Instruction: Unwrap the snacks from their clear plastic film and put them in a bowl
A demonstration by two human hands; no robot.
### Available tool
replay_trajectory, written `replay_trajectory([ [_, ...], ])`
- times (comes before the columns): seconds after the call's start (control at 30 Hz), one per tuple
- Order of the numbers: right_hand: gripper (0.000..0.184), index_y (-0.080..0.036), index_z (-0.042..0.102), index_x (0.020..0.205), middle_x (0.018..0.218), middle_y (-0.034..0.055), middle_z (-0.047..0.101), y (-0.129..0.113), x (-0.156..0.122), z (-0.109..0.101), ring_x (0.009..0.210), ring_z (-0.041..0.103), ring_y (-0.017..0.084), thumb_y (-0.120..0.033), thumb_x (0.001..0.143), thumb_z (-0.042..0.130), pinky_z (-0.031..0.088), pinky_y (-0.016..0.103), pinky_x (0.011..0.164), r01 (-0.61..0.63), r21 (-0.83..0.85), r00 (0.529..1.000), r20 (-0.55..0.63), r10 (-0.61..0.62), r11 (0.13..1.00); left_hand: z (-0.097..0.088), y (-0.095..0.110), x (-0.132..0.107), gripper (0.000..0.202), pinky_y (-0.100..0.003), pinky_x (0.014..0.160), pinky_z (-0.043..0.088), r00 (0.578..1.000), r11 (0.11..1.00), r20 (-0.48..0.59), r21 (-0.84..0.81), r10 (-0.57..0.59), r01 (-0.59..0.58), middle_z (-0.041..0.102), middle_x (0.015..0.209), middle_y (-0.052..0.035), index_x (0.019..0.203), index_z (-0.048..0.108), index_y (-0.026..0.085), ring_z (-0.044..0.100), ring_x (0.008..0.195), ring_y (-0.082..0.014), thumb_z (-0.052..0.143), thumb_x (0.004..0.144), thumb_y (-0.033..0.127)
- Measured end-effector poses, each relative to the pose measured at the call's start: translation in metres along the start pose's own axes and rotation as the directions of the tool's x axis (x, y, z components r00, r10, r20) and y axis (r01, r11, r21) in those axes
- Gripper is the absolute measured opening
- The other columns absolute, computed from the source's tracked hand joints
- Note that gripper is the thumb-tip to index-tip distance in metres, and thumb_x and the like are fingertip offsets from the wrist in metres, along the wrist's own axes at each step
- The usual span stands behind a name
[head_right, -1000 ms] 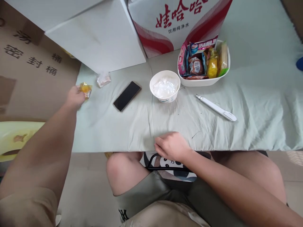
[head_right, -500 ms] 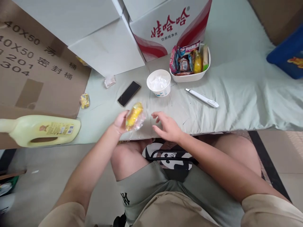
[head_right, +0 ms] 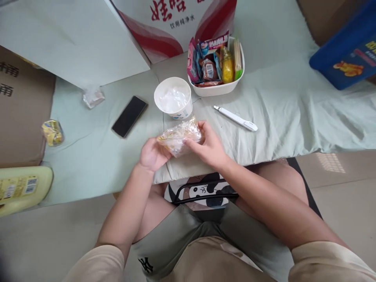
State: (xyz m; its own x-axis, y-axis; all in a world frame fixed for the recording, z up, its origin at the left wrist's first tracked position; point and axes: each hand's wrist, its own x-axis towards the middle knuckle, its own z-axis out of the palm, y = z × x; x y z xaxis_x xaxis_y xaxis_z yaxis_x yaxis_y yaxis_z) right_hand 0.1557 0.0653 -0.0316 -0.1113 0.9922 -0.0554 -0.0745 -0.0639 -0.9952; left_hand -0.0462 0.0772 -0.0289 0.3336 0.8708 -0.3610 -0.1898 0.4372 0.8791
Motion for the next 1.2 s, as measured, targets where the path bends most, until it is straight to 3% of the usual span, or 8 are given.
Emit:
replay_trajectory([
  [0.1,0.050,-0.024,0.049,0.109,0.106,0.0060,0.066,0.007,0.001,0.008,0.093,0.065,0.021,-0.055,0.081,0.076,0.057,0.036,0.080,-0.039,-0.021,0.999,-0.022,0.038,0.999,0.002,0.001,-0.006,0.076,-0.043,0.092,0.061,0.994,0.996,0.076,-0.020,0.083,-0.082,0.069,0.128,-0.0090,0.132,0.060,0.029,0.068,0.116,-0.0299,0.083,0.068,0.061],
  [0.3,0.036,-0.023,0.058,0.110,0.114,0.0100,0.065,-0.003,0.001,0.003,0.101,0.065,0.023,-0.050,0.088,0.067,0.057,0.039,0.083,0.129,-0.307,0.992,0.051,-0.119,0.943,-0.011,-0.011,-0.011,0.068,-0.035,0.086,0.060,0.960,0.960,-0.120,0.153,0.254,-0.235,0.067,0.113,-0.0038,0.127,0.055,0.031,0.069,0.100,-0.0214,0.087,0.070,0.052],
  [0.37,0.024,-0.023,0.062,0.103,0.114,0.0105,0.064,-0.013,0.007,-0.015,0.107,0.063,0.026,-0.042,0.090,0.063,0.055,0.043,0.088,0.236,-0.516,0.962,0.003,-0.274,0.823,-0.023,-0.012,-0.014,0.072,-0.032,0.078,0.060,0.938,0.943,-0.167,0.198,0.302,-0.269,0.065,0.111,-0.0035,0.132,0.050,0.034,0.069,0.094,-0.0197,0.084,0.073,0.054],
  [0.47,0.017,-0.023,0.064,0.100,0.106,0.0107,0.064,-0.017,0.016,-0.051,0.107,0.061,0.029,-0.031,0.086,0.060,0.050,0.051,0.096,0.136,-0.795,0.900,-0.150,-0.409,0.591,-0.042,-0.012,-0.020,0.070,-0.029,0.071,0.058,0.876,0.887,-0.269,0.356,0.399,-0.295,0.062,0.110,-0.0036,0.138,0.042,0.037,0.068,0.085,-0.0163,0.079,0.081,0.053],
  [0.7,0.029,-0.017,0.069,0.103,0.108,0.0188,0.066,0.004,0.025,-0.105,0.107,0.059,0.038,-0.032,0.082,0.058,0.047,0.059,0.092,-0.130,-0.951,0.939,-0.209,-0.273,0.280,-0.046,-0.007,-0.020,0.041,-0.028,0.073,0.057,0.776,0.755,-0.365,0.621,0.515,-0.209,0.062,0.122,-0.0062,0.125,0.058,0.027,0.066,0.088,-0.0146,0.070,0.087,0.038],
  [0.87,0.026,-0.020,0.070,0.101,0.090,0.0123,0.069,-0.015,0.015,-0.096,0.079,0.064,0.027,-0.040,0.091,0.056,0.053,0.045,0.076,-0.016,-0.885,0.976,-0.116,-0.185,0.465,-0.034,0.000,-0.016,0.043,-0.030,0.083,0.058,0.803,0.737,-0.298,0.631,0.516,-0.240,0.062,0.129,-0.0095,0.123,0.063,0.023,0.066,0.107,-0.0204,0.073,0.083,0.036],
  [1.0,0.032,-0.022,0.071,0.106,0.081,0.0062,0.070,-0.028,-0.005,-0.059,0.068,0.063,0.019,-0.046,0.099,0.052,0.052,0.033,0.065,0.272,-0.637,0.962,0.209,-0.178,0.721,-0.026,-0.003,-0.017,0.051,-0.030,0.084,0.058,0.833,0.695,-0.206,0.670,0.514,-0.262,0.061,0.128,-0.0094,0.126,0.061,0.023,0.066,0.105,-0.0204,0.075,0.078,0.033],
  [1.2,0.032,-0.022,0.075,0.113,0.095,0.0089,0.073,-0.017,-0.010,-0.025,0.081,0.068,0.019,-0.034,0.104,0.047,0.055,0.032,0.074,0.467,-0.518,0.869,0.418,-0.264,0.716,-0.010,-0.004,-0.019,0.051,-0.028,0.078,0.058,0.854,0.584,-0.026,0.740,0.520,-0.333,0.061,0.121,-0.0074,0.125,0.060,0.024,0.065,0.102,-0.0195,0.075,0.077,0.028],
])
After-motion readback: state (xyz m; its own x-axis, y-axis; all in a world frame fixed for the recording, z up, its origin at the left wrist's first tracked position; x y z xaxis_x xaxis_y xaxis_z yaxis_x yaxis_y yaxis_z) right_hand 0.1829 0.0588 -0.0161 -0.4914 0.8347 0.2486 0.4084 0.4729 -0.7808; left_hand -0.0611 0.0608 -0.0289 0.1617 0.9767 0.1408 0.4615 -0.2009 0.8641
